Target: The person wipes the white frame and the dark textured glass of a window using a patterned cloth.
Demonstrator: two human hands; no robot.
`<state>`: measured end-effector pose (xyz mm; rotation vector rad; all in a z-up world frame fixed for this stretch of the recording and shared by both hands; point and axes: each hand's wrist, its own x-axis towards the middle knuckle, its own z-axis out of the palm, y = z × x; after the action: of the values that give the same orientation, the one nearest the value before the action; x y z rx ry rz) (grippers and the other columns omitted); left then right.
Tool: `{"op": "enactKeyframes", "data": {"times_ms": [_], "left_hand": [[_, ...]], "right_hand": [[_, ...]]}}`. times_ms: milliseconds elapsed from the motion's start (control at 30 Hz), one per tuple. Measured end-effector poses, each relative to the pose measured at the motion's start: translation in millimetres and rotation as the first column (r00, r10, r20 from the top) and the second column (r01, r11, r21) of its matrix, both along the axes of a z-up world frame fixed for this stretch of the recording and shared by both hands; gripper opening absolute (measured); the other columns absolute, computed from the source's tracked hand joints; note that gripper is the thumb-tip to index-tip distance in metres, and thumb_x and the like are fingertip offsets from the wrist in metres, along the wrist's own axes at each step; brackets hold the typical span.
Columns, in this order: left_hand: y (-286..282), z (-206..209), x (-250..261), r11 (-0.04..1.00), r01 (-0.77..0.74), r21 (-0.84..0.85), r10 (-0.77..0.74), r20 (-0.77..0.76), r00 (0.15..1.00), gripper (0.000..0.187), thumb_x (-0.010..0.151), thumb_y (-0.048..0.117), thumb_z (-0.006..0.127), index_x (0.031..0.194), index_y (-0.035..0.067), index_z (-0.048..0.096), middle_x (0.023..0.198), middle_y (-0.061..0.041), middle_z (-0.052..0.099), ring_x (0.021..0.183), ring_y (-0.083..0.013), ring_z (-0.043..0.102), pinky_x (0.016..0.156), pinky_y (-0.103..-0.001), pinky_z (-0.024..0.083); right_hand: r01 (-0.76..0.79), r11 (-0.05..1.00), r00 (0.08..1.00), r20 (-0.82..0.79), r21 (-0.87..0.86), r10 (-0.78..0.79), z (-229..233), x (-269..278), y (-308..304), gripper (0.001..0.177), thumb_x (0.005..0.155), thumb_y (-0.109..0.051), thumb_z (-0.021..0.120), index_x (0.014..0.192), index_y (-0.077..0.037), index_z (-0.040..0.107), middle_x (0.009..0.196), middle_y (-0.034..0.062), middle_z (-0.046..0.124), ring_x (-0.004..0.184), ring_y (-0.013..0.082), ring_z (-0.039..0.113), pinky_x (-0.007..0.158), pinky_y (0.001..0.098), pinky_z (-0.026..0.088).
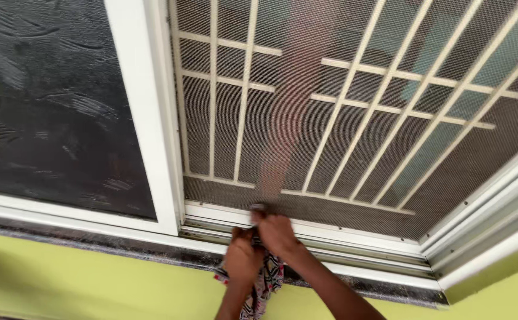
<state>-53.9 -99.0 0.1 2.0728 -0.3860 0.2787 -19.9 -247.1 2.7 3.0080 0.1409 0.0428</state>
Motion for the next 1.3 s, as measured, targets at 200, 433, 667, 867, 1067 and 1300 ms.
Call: {"op": "enactKeyframes", "data": {"times_ms": [200, 433, 667, 867, 1067, 1300], "left_hand": [[54.6, -5.5, 48.5, 0.973, -0.232, 0.009, 0.228, 0.153, 0.962, 0.024, 0.075, 0.010, 0.074, 0.099, 0.009, 0.074, 0.104, -0.018, 0.071, 0.096, -0.0408, 0.070, 0.081, -0.050, 0.057], [67.6, -2.2, 97.4, 0.915, -0.404, -0.008, 0.382, 0.343, 0.858, 0.045, 0.076, 0.012, 0.070, 0.121, 0.010, 0.071, 0.117, -0.017, 0.063, 0.099, -0.0385, 0.065, 0.076, -0.048, 0.056], [51.0, -30.3, 85.4, 0.806, -0.458, 0.374, 0.276, 0.447, 0.851, 0.047, 0.091, 0.013, 0.054, 0.136, 0.019, 0.064, 0.118, -0.014, 0.059, 0.104, -0.0308, 0.058, 0.082, -0.046, 0.050], [27.6, -27.1, 78.3, 0.810, -0.317, 0.493, 0.122, 0.388, 0.914, 0.048, 0.090, 0.017, 0.054, 0.137, 0.015, 0.059, 0.114, -0.011, 0.056, 0.106, -0.0295, 0.057, 0.082, -0.046, 0.049], [-4.9, -33.8, 63.2, 0.834, -0.204, 0.513, -0.017, 0.394, 0.919, 0.049, 0.089, 0.014, 0.056, 0.137, 0.010, 0.058, 0.112, -0.013, 0.056, 0.105, -0.0306, 0.058, 0.085, -0.046, 0.052], [-66.7, -39.1, 35.6, 0.826, -0.115, 0.552, -0.160, 0.425, 0.891, 0.057, 0.082, 0.012, 0.058, 0.139, 0.004, 0.054, 0.118, -0.017, 0.056, 0.107, -0.0324, 0.058, 0.083, -0.046, 0.054]], "right_hand": [[-0.367, 0.927, 0.891, 0.316, 0.079, 0.326, 16.8, 54.8, 69.8, 0.080, 0.078, 0.007, 0.054, 0.152, -0.026, 0.049, 0.120, 0.0316, 0.059, 0.087, 0.0439, 0.069, 0.056, 0.0446, 0.059], [-0.246, 0.958, 0.964, 0.064, -0.149, 0.257, 44.3, 62.9, 92.4, 0.072, 0.092, -0.010, 0.055, 0.161, -0.010, 0.033, 0.091, 0.0262, 0.068, 0.058, 0.0287, 0.069, 0.046, 0.0400, 0.054], [-0.150, 0.987, 0.984, 0.105, 0.064, 0.143, -8.3, 64.8, 81.5, 0.034, 0.090, -0.013, 0.062, 0.116, 0.007, 0.068, 0.081, 0.0203, 0.074, 0.070, 0.0286, 0.073, 0.057, 0.0414, 0.054], [0.027, 0.982, 0.998, 0.059, 0.187, -0.038, -32.5, 43.6, 44.7, 0.019, 0.084, -0.008, 0.065, 0.099, 0.002, 0.073, 0.082, 0.0217, 0.074, 0.071, 0.0300, 0.074, 0.061, 0.0435, 0.056], [0.171, 0.938, 0.980, 0.051, 0.303, -0.195, -20.5, 4.6, 9.0, 0.034, 0.092, -0.016, 0.063, 0.121, 0.003, 0.063, 0.078, 0.0171, 0.075, 0.061, 0.0270, 0.072, 0.053, 0.0416, 0.056], [0.244, 0.872, 0.941, 0.112, 0.424, -0.318, -20.2, -59.6, -54.7, 0.058, 0.086, -0.021, 0.070, 0.141, -0.013, 0.056, 0.075, 0.0186, 0.074, 0.061, 0.0304, 0.073, 0.056, 0.0436, 0.059]]}}
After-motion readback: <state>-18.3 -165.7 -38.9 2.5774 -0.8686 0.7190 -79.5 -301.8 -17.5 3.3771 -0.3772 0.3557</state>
